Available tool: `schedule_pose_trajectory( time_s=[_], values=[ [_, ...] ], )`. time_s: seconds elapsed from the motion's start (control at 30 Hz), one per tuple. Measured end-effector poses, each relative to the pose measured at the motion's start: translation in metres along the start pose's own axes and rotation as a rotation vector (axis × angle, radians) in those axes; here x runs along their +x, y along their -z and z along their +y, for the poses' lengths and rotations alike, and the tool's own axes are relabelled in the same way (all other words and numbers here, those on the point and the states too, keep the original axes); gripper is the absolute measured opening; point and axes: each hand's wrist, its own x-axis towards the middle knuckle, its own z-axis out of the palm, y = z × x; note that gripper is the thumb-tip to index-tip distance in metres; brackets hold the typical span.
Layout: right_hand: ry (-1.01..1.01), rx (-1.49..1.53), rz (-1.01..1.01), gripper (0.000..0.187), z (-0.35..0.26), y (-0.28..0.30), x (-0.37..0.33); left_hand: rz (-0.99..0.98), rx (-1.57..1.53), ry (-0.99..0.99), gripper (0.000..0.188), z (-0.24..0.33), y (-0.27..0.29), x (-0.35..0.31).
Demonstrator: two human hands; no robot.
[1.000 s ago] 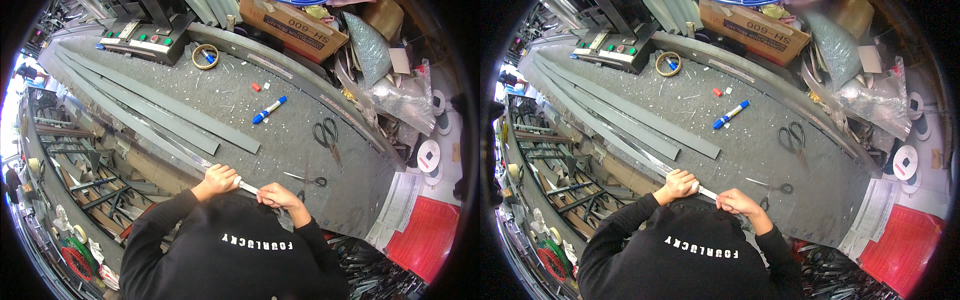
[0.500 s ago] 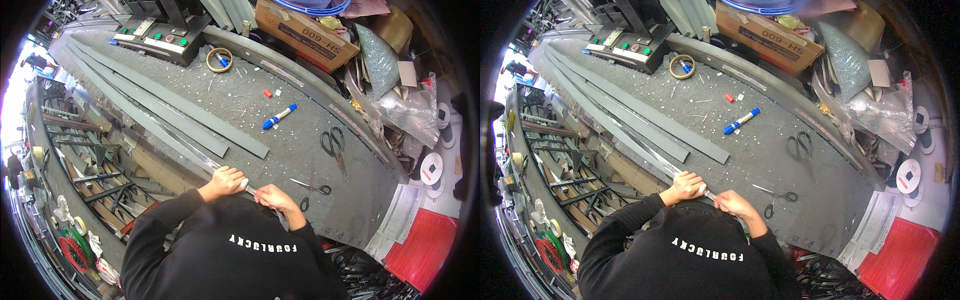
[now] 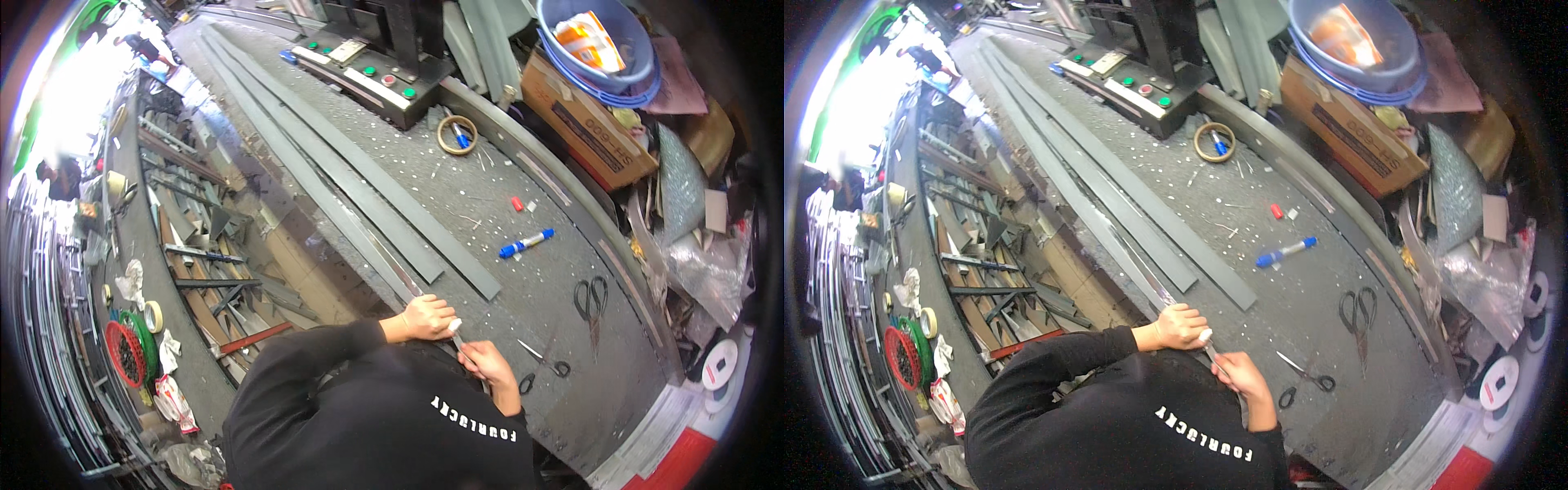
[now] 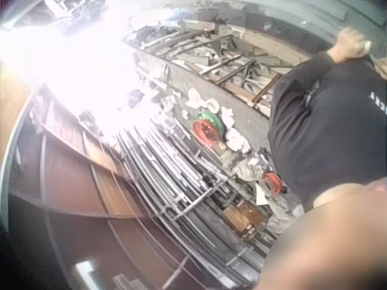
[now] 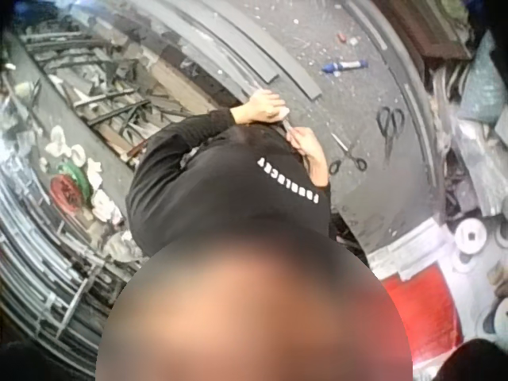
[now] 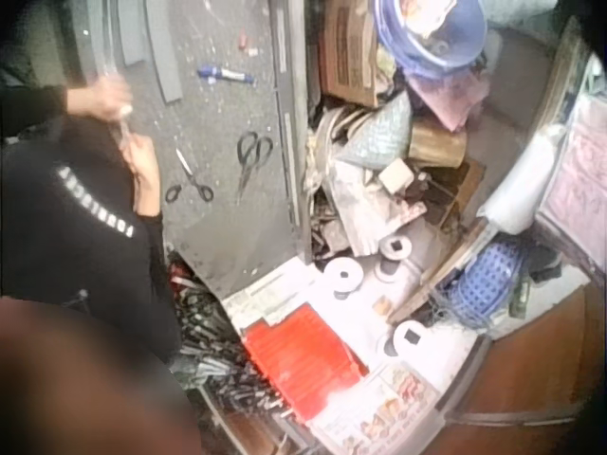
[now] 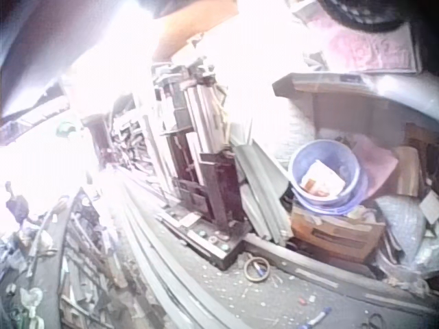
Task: The person repeatedly measures, cuts, and applies white tape to the edges of long metal profiles on a workbench. They use scissors to trim the tape and press it along the profile edges, repeating the process for several pieces.
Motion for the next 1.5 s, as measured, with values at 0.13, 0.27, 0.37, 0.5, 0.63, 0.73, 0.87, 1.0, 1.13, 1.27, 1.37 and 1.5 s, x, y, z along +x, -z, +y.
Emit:
schedule_pose_trajectory(
  time_s=[0.13,0.27,0.37,0.5,0.63,0.73,0.87,1.0,1.13,1.27,1.37,1.5],
  values=[
    [-0.077,-0.047,0.08,0.036,-0.014,-0.006,-0.001,-0.01,-0.01,-0.047,0.016,0.0,-0.002,-0.002],
    [0.128,-0.015,-0.052,0.04,-0.02,-0.008,0.006,0.064,-0.037,-0.027,0.022,0.0,-0.005,-0.001],
    [-0.001,-0.079,-0.003,0.04,-0.019,-0.003,0.005,0.076,-0.012,-0.044,0.025,0.0,-0.006,-0.001],
    [-0.178,-0.039,0.015,0.04,-0.023,-0.001,0.002,0.066,-0.006,-0.033,0.023,0.0,-0.008,-0.002],
    [0.047,-0.02,-0.004,0.039,-0.025,-0.005,0.002,0.047,-0.037,-0.028,0.021,-0.003,-0.008,-0.005],
    [0.055,0.009,0.024,0.038,-0.02,-0.006,0.004,0.044,-0.011,-0.014,0.021,-0.002,-0.009,-0.006],
    [0.068,-0.01,-0.027,0.038,-0.011,-0.002,0.008,0.08,-0.043,-0.001,0.022,-0.001,-0.01,-0.005],
    [0.044,0.0,-0.002,0.038,-0.01,0.002,0.012,0.072,-0.035,0.003,0.022,-0.001,-0.012,-0.006],
    [-0.012,-0.052,-0.028,0.037,-0.011,0.003,0.014,0.058,-0.026,0.027,0.022,0.001,-0.014,-0.007],
    [0.046,-0.002,-0.023,0.038,-0.013,0.002,0.012,0.111,-0.053,0.016,0.023,0.001,-0.014,-0.006],
    [0.042,0.011,0.019,0.038,-0.014,0.0,0.01,0.072,-0.015,0.014,0.024,0.0,-0.012,-0.006],
    [0.082,-0.077,-0.011,0.038,-0.015,-0.001,0.009,0.053,-0.006,0.028,0.023,0.0,-0.009,-0.005]
  ],
)
